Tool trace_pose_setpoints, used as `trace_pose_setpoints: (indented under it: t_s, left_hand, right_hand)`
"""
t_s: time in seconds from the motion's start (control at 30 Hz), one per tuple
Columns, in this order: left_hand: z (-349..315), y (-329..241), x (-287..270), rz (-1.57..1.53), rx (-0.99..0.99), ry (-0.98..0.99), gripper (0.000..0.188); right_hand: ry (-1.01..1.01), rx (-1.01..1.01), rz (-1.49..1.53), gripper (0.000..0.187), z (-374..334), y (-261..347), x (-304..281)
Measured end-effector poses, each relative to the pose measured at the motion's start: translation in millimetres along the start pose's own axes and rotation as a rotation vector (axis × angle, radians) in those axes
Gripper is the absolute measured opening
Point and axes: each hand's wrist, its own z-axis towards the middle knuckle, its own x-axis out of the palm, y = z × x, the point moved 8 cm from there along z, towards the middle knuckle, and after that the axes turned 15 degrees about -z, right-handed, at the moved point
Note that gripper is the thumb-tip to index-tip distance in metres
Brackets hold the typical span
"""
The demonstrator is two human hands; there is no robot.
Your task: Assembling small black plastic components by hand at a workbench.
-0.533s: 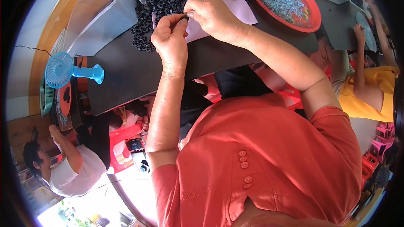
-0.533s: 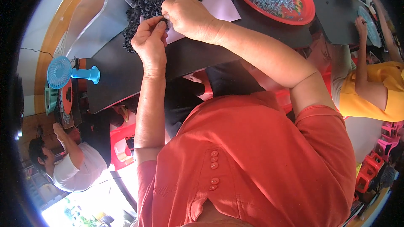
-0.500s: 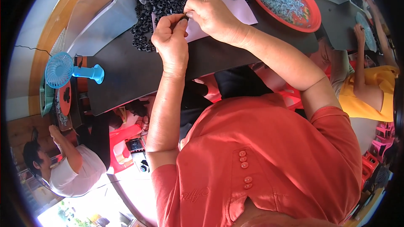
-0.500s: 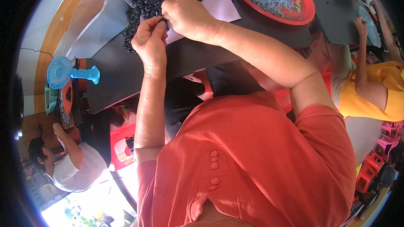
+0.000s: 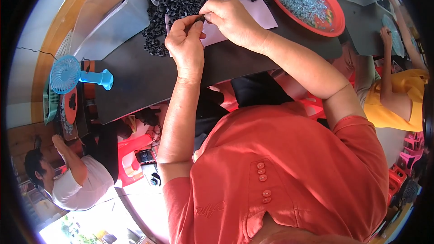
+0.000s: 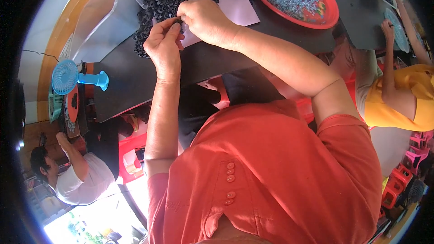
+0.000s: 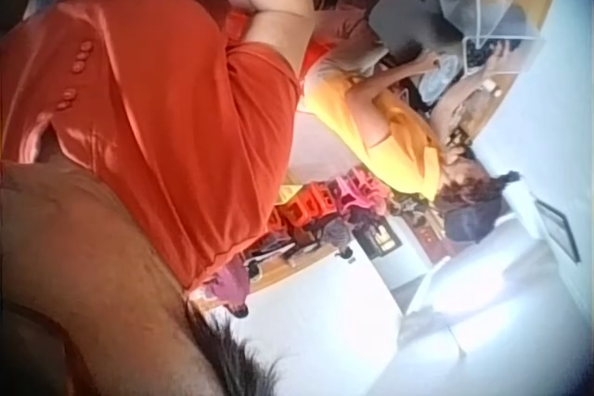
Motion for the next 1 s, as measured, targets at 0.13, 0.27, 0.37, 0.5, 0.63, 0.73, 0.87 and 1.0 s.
trace_pose_setpoints:
  t_s: [0.13, 0.27, 0.37, 0.5, 0.63, 0.73, 0.87, 1.0]
  left_hand:
    - [-0.3, 5.1, 2.7, 0.002, -0.092, 0.013, 0.012]
    - [0.3, 8.3, 0.5, 0.016, -0.105, 0.032, 0.011]
    - [-1.4, 8.1, 2.5, -0.011, -0.077, 0.019, 0.011]
    - [-3.5, 10.0, 3.9, -0.141, -0.143, -0.034, 0.009]
    - [-3.0, 10.9, 3.1, -0.229, -0.2, -0.046, 0.009]
    - [-3.2, 9.8, 1.1, -0.251, -0.2, -0.051, 0.009]
    - [-2.7, 10.1, -0.6, -0.273, -0.196, -0.066, 0.009]
    - [-2.2, 10.9, 0.3, -0.229, -0.165, -0.056, 0.011]
  right_hand:
    - [-0.047, -0.017, -0.128, 0.011, -0.3, 0.9, -1.6]
    - [-0.127, -0.054, -0.249, 0.01, -2.3, 11.2, -3.9]
    - [-0.195, -0.04, -0.288, 0.008, -4.7, 14.4, -5.5]
    - [-0.29, -0.043, -0.199, 0.006, -8.4, 12.7, -8.2]
    - [-0.274, -0.021, -0.002, 0.007, -9.1, 9.2, -9.0]
    - [-0.247, -0.019, 0.044, 0.007, -8.5, 9.5, -6.5]
    - [-0.229, -0.036, 0.003, 0.007, -8.3, 11.5, -7.0]
    - [-0.195, -0.019, -0.016, 0.008, -7.3, 9.8, -7.3]
